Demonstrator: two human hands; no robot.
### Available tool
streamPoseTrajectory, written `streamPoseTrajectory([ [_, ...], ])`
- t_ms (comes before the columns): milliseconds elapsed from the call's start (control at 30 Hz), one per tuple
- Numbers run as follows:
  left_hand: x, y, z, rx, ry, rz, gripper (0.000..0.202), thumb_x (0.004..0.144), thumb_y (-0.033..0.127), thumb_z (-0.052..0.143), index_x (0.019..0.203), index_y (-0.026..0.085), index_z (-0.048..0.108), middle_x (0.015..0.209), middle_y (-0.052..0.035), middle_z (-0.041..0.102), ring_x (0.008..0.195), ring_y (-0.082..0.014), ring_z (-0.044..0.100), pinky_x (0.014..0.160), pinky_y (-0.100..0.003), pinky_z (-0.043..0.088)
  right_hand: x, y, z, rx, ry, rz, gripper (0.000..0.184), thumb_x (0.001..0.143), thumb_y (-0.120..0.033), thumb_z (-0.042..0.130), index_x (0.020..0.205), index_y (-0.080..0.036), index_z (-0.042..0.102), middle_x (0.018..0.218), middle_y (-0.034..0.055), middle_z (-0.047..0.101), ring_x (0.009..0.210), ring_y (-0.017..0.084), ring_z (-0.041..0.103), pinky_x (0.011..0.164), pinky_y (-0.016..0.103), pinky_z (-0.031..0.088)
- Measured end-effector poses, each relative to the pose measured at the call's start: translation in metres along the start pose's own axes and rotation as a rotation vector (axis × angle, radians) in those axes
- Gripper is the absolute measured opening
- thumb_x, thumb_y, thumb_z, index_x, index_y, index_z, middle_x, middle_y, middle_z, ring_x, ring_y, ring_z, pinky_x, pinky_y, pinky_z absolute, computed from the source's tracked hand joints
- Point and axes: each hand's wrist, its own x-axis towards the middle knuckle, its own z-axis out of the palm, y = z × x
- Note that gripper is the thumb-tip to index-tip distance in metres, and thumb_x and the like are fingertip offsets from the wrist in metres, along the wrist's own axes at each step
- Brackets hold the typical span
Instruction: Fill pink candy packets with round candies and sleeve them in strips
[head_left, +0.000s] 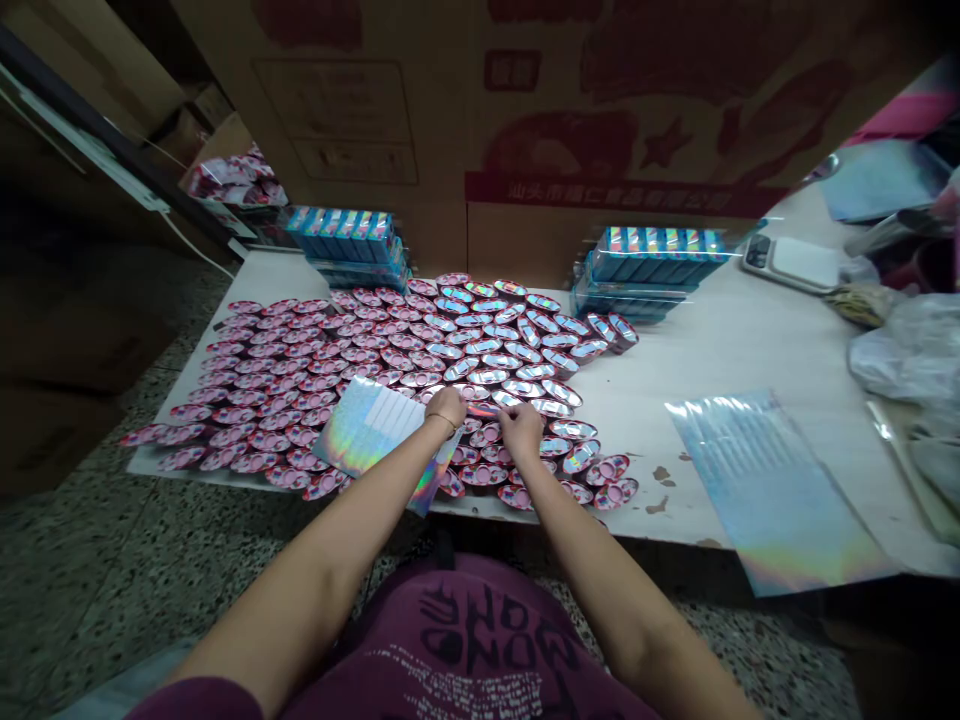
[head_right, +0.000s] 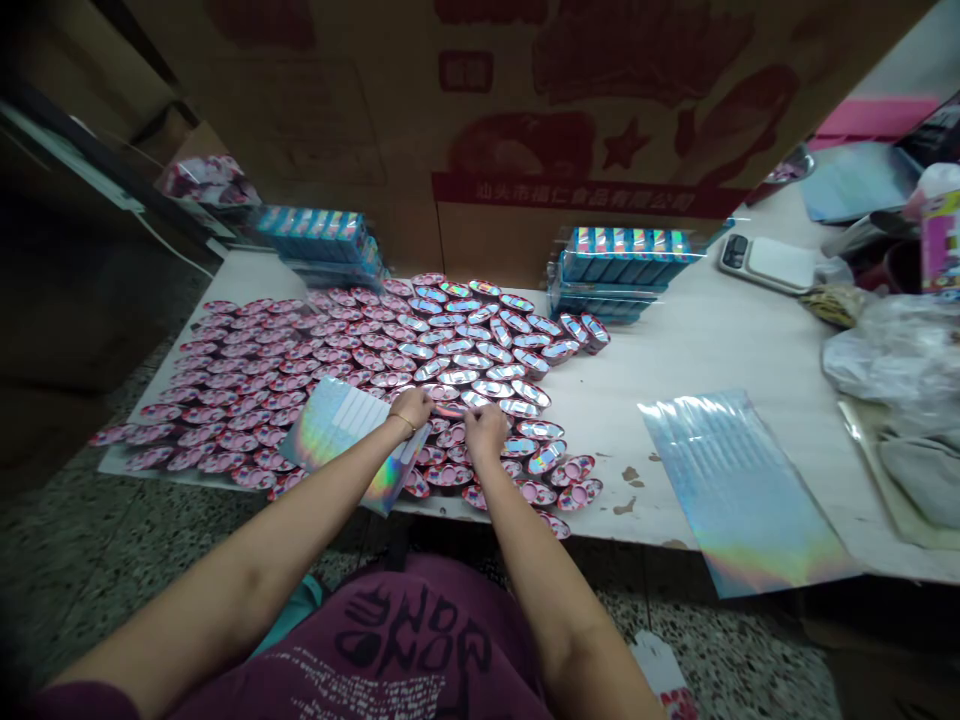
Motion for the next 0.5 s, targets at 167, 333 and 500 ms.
streamPoseTrajectory([
  [167,0.004,0.002,0.004,0.114,0.008,0.002,0.019,0.069,0.019,0.049,0.073,0.012,0.067,0.081,-0.017,0.064,0.08,-0.026,0.059,0.069,-0.033,0.041,0.002,-0.004,0.003,-0.15,0.01,-0.024,0.02,0.072,-0.03,0.05,0.063,-0.017,0.063,0.078,0.0078,0.06,0.078,0.02,0.051,0.068,0.031,0.035],
  [333,0.005,0.0,0.011,0.166,0.02,0.034,0.023,0.074,0.021,0.045,0.078,0.012,0.065,0.087,-0.0164,0.062,0.084,-0.0249,0.058,0.071,-0.032,0.041,0.004,-0.007,0.004,-0.243,-0.023,-0.036,0.021,0.073,-0.031,0.05,0.063,-0.017,0.063,0.081,0.009,0.058,0.079,0.021,0.049,0.068,0.032,0.033],
  [500,-0.005,-0.004,0.01,0.143,0.111,0.139,0.025,0.075,0.022,0.046,0.095,0.014,0.058,0.095,-0.0128,0.059,0.088,-0.0227,0.055,0.076,-0.032,0.041,0.003,-0.005,-0.002,-0.312,0.027,-0.081,0.017,0.074,-0.027,0.051,0.082,-0.016,0.061,0.082,0.008,0.057,0.078,0.02,0.047,0.068,0.031,0.033],
])
